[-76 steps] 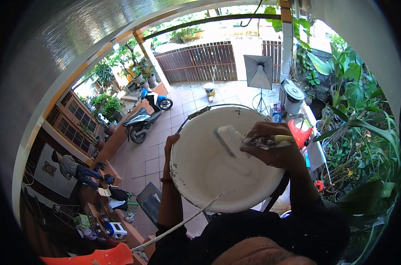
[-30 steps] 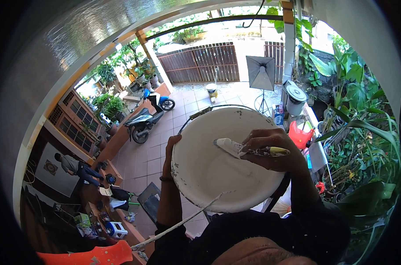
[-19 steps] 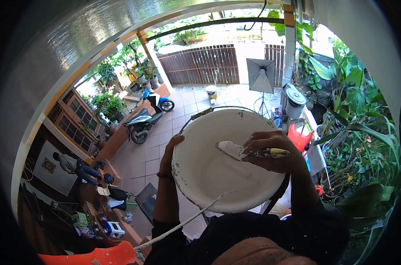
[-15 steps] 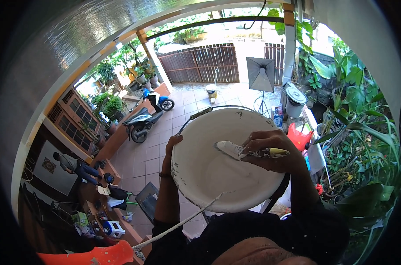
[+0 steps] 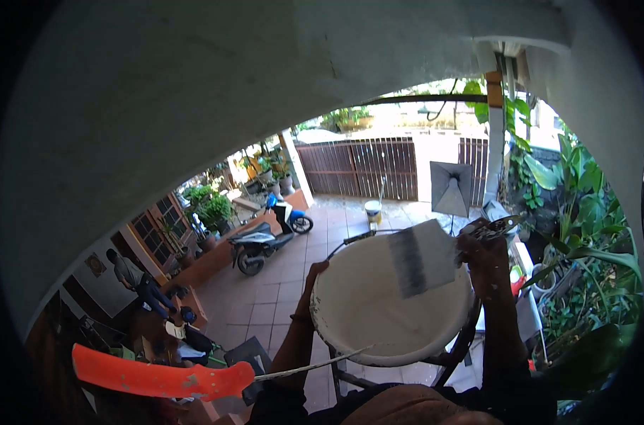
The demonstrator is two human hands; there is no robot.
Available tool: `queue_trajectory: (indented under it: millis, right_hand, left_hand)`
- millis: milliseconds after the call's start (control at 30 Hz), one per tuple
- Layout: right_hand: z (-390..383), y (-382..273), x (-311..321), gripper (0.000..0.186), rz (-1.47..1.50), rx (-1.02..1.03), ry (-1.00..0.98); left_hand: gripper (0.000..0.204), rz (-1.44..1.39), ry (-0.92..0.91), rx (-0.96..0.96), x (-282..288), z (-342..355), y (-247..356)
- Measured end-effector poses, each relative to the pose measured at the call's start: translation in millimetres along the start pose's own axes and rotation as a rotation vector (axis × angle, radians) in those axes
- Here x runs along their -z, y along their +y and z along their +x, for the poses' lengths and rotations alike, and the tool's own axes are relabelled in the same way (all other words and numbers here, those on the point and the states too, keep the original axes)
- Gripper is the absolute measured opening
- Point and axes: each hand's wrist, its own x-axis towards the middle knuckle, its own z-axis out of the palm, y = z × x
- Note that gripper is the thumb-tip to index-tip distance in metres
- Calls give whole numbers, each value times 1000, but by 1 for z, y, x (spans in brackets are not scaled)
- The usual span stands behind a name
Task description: The person is painting a ceiling using a brush and white paint while standing on a ladder.
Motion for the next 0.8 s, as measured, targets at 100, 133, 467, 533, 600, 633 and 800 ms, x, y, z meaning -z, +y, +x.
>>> queue_trajectory:
  millis: [100, 133, 467, 533, 600, 633, 800]
  right_hand:
    - [18, -31, 4, 12, 71, 242, -3]
    - [24, -45, 3, 12, 101, 331, -31]
    - [108, -199, -83, 35, 154, 1092, -519]
    - [117, -224, -111, 34, 126, 1140, -573]
    - [115, -244, -145, 34, 102, 1190, -631]
    - [113, -248, -164, 33, 114, 1314, -707]
    - [65, -262, -247, 14, 359, 1011, -726]
  left_hand:
    - [37, 1, -141, 137, -24, -20, 17]
    - [37, 3, -156, 115, -30, -27, 20]
    - [43, 139, -9, -73, -69, -59, 38]
    - [42, 157, -57, -152, -74, -65, 40]
    - [41, 102, -88, -140, -46, -36, 24]
    - [40, 220, -88, -437, -32, -27, 2]
    - [47, 170, -37, -150, -39, -35, 21]
